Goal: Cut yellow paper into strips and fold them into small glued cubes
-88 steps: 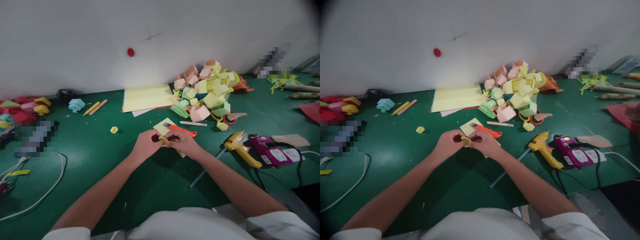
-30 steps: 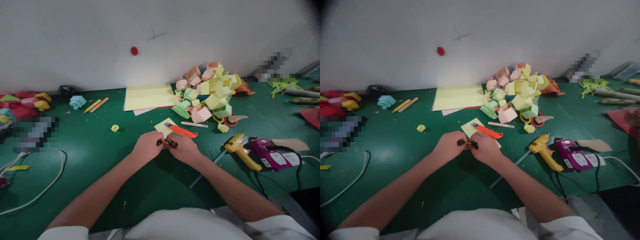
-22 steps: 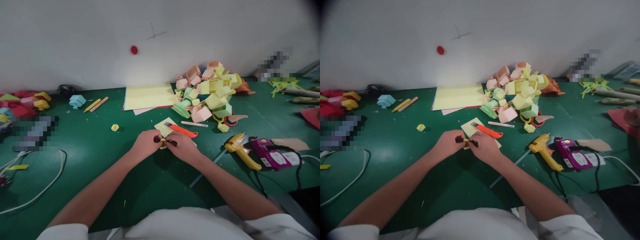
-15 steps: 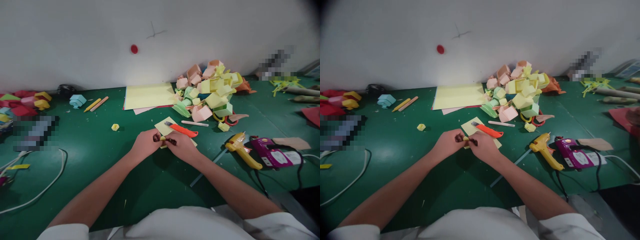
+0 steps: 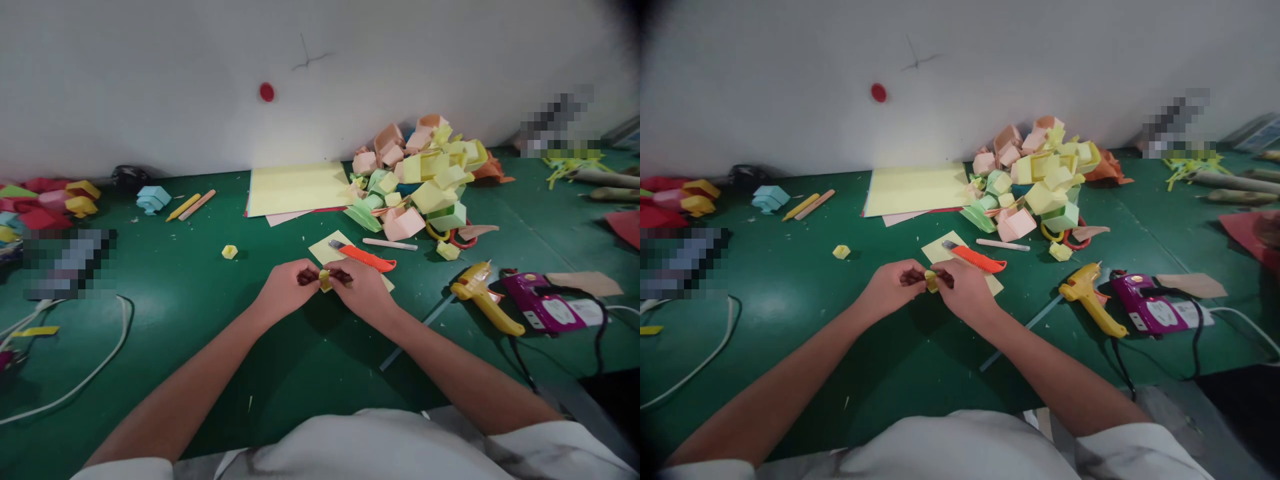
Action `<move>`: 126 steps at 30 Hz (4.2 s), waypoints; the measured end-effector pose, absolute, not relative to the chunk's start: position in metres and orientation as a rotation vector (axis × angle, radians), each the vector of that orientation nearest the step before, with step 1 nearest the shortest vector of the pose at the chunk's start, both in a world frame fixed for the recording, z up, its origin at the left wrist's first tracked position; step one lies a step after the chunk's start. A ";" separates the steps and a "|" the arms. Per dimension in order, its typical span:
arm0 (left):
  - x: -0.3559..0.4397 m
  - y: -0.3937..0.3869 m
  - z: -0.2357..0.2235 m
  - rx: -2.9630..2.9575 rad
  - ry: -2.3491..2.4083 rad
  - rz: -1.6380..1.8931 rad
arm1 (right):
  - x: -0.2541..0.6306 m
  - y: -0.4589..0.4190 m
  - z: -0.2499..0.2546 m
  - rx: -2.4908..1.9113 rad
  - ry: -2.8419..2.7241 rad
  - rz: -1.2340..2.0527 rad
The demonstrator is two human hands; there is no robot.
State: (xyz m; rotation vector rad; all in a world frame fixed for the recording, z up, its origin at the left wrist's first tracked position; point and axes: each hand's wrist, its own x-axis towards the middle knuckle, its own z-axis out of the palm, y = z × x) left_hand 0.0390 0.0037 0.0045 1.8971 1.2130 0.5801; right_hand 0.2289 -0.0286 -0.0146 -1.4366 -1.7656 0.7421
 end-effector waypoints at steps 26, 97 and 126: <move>0.053 0.002 0.012 2.101 1.387 0.577 | 0.226 -0.027 -0.026 -1.265 -1.566 0.904; 0.053 -0.013 0.029 2.236 1.029 1.124 | 0.242 -0.026 -0.001 -0.754 -0.931 1.997; 0.043 -0.008 0.039 2.284 0.788 0.918 | 0.244 -0.029 0.005 -0.742 -0.878 2.039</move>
